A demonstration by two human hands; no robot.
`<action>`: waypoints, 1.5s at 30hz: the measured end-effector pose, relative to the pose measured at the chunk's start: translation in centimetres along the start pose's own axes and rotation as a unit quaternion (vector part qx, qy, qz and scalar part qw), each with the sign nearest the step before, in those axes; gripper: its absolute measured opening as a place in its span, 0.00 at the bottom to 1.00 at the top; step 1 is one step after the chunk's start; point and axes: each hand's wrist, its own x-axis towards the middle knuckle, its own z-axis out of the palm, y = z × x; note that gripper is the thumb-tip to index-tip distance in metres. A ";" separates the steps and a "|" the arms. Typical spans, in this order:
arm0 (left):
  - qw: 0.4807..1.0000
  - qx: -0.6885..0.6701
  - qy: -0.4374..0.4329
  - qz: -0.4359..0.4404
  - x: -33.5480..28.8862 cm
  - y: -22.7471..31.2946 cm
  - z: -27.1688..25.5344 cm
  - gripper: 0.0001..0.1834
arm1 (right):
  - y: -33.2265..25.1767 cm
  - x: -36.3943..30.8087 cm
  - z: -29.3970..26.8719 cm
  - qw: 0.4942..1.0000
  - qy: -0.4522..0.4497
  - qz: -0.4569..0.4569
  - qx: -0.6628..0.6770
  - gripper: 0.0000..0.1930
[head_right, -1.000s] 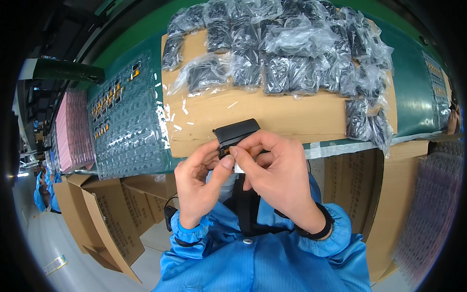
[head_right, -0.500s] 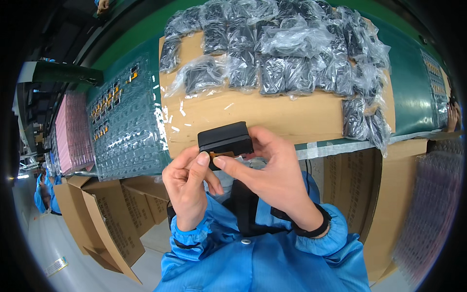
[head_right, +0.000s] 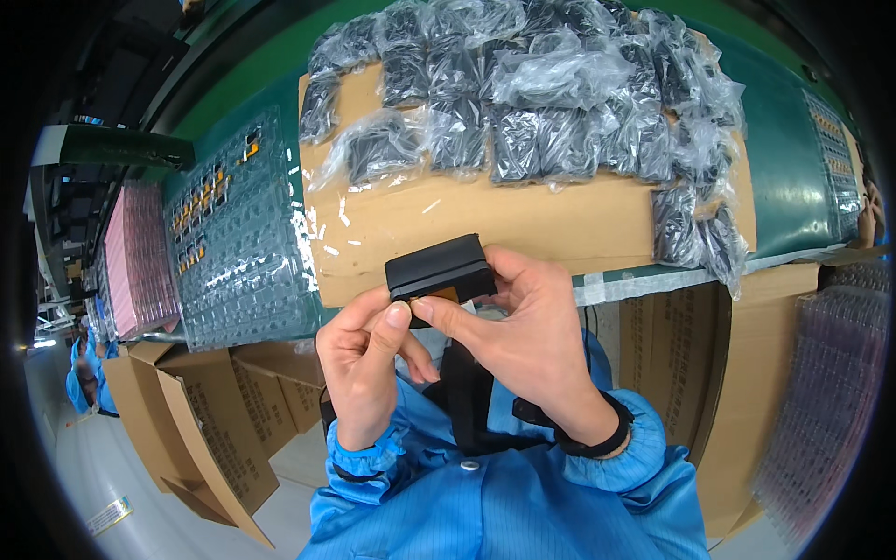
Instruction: Applying adhesive labels or components to black plastic electronic housings.
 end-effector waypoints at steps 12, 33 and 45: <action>0.998 0.051 0.032 -0.006 -0.5 1.2 0.6 0.12 | -2.2 0.9 -0.2 0.997 -0.029 0.040 -0.062 0.13; 0.994 -0.021 0.101 -0.039 0.8 1.2 0.2 0.15 | -0.4 -1.1 1.1 0.994 0.096 -0.048 0.020 0.08; 0.980 0.031 0.179 0.081 0.1 -0.2 1.8 0.14 | 0.7 -1.6 2.9 0.985 0.122 -0.050 0.115 0.09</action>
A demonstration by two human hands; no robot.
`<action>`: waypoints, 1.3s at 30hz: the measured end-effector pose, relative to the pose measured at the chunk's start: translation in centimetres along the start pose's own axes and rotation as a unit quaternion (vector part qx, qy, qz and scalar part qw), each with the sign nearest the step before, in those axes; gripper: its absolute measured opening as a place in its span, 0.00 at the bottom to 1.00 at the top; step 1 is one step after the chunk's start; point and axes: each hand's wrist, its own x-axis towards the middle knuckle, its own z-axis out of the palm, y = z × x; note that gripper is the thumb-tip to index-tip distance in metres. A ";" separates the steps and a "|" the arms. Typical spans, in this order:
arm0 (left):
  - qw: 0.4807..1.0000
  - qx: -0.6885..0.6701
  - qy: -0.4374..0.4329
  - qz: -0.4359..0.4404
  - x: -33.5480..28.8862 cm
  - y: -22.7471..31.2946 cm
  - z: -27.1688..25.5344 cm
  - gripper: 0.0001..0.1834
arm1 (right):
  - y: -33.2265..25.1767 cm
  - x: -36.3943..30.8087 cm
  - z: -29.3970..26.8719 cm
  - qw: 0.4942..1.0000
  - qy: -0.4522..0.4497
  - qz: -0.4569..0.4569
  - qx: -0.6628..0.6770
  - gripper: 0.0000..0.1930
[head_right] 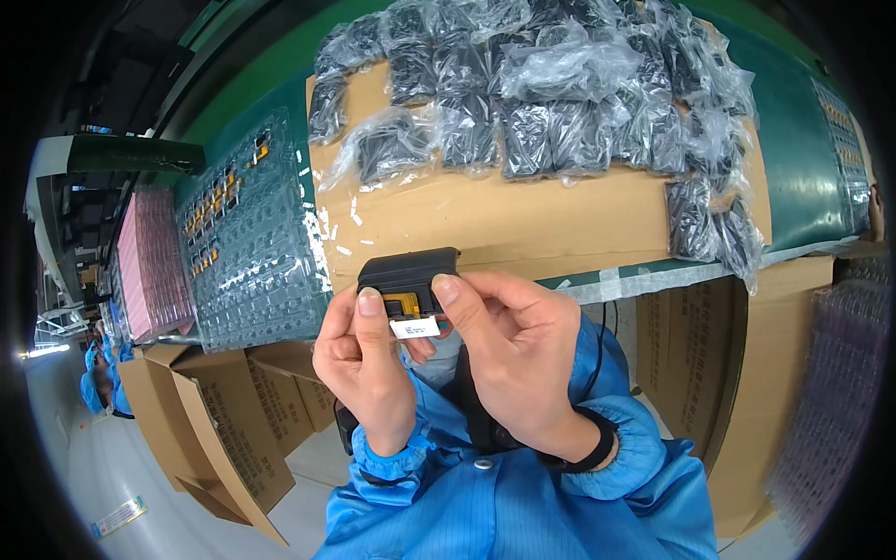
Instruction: Applying adhesive labels or components to black plastic electronic housings.
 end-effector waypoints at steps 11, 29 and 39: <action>0.990 -0.050 -0.038 -0.124 1.4 0.0 -1.5 0.11 | 0.1 0.4 -0.8 0.993 0.008 -0.034 -0.110 0.08; 0.993 0.091 0.078 0.014 4.4 -2.5 -0.8 0.11 | 3.3 1.9 0.1 0.971 -0.080 0.224 -0.013 0.12; 0.954 0.280 -0.025 0.107 4.0 -2.2 -2.8 0.07 | 3.4 1.8 0.2 0.978 -0.079 0.194 -0.019 0.10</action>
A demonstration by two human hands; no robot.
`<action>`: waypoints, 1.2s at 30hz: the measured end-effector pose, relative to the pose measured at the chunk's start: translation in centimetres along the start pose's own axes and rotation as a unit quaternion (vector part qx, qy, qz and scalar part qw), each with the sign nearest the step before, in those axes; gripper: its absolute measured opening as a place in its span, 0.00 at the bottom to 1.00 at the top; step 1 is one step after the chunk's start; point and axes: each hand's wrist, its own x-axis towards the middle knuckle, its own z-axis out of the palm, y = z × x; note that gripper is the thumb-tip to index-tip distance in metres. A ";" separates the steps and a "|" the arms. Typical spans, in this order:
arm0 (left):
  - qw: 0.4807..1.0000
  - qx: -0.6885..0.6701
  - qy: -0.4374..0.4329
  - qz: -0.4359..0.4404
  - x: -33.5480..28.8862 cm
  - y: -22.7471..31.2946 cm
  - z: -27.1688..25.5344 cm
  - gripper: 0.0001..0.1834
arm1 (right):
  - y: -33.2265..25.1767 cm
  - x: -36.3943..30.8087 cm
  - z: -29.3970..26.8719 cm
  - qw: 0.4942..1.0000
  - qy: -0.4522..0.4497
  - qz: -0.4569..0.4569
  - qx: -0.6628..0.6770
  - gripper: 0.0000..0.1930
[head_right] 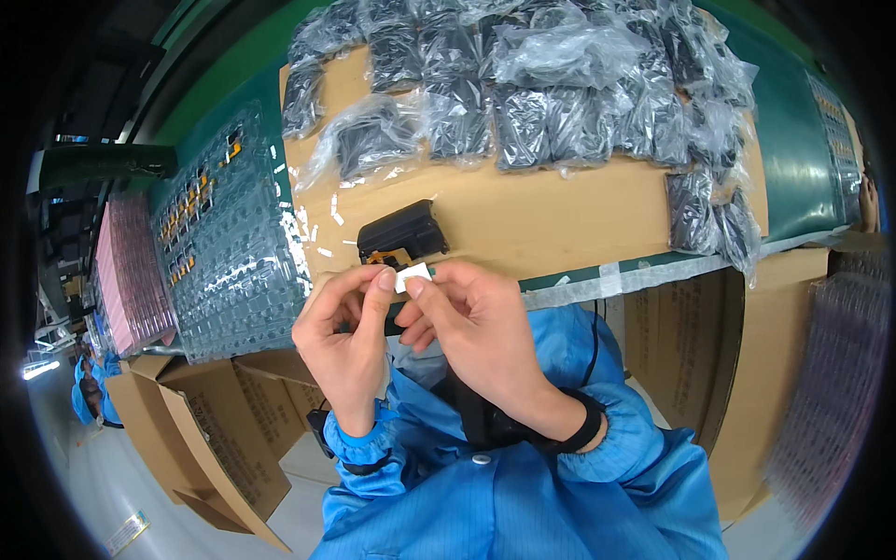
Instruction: Applying adhesive labels or components to black plastic electronic housings.
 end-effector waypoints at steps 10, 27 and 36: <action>0.981 0.119 -0.032 0.152 0.2 -0.7 -0.3 0.05 | -0.2 0.0 0.1 1.000 0.008 0.003 0.000 0.10; 0.977 0.072 -0.067 0.188 0.8 1.4 0.1 0.07 | 0.8 0.0 0.6 0.995 0.031 -0.080 -0.056 0.08; 0.944 0.188 -0.086 0.256 1.0 1.5 0.2 0.09 | 0.7 -0.1 0.9 0.988 0.055 -0.121 -0.081 0.05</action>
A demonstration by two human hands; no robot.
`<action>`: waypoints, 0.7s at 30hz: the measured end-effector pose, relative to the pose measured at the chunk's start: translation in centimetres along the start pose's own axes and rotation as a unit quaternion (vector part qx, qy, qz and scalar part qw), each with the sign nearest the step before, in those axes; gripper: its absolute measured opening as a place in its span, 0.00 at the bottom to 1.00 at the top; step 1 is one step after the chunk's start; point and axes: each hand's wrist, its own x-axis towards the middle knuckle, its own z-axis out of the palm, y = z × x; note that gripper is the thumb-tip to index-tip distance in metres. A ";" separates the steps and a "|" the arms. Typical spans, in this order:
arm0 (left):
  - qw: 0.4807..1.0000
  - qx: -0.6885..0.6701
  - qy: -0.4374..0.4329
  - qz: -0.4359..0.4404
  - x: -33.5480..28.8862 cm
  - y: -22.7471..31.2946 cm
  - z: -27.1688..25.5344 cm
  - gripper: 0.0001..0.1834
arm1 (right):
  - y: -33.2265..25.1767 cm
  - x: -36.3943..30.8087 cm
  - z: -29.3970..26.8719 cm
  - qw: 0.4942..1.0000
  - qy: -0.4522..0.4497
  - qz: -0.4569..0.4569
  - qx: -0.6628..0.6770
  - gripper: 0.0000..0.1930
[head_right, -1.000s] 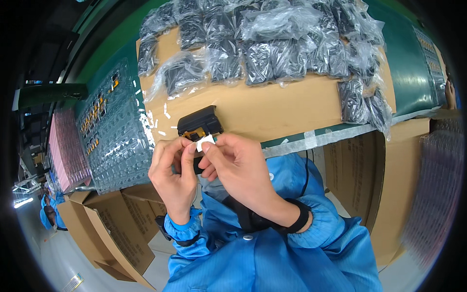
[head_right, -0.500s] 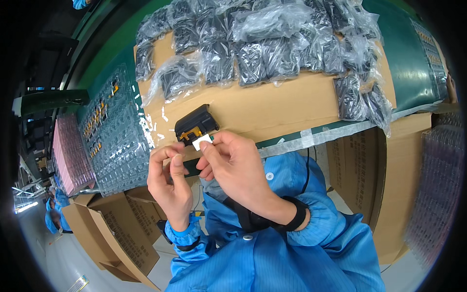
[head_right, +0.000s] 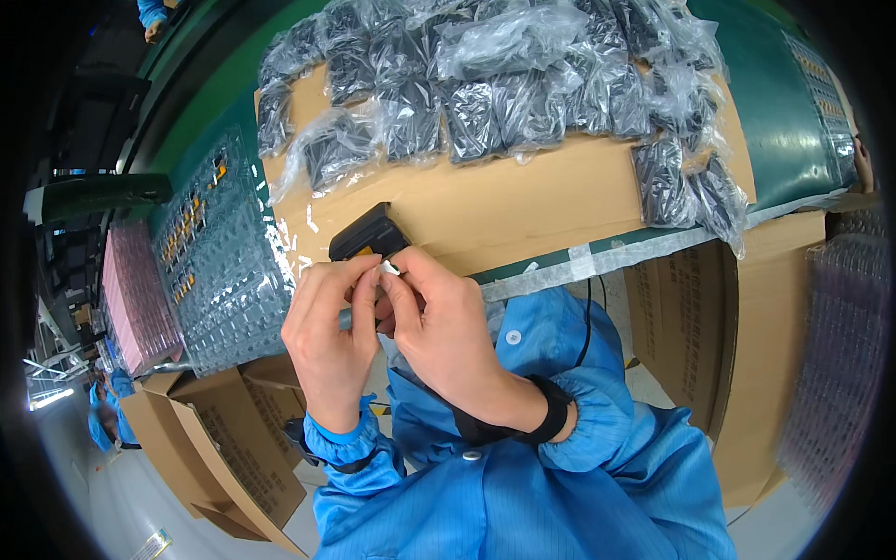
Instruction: Applying adhesive labels or components to black plastic electronic housings.
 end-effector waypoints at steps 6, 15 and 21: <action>1.000 -0.007 -0.019 -0.010 0.2 -0.2 -0.1 0.08 | 0.6 0.2 -0.1 1.000 0.004 -0.016 -0.012 0.05; 0.998 0.030 0.044 0.042 -0.1 -0.7 -0.7 0.08 | 0.8 0.1 0.1 1.000 0.013 0.009 -0.023 0.08; 0.978 0.164 0.078 -0.106 -0.6 -3.1 -2.1 0.05 | -0.4 -0.1 -0.3 0.995 0.004 0.099 0.019 0.12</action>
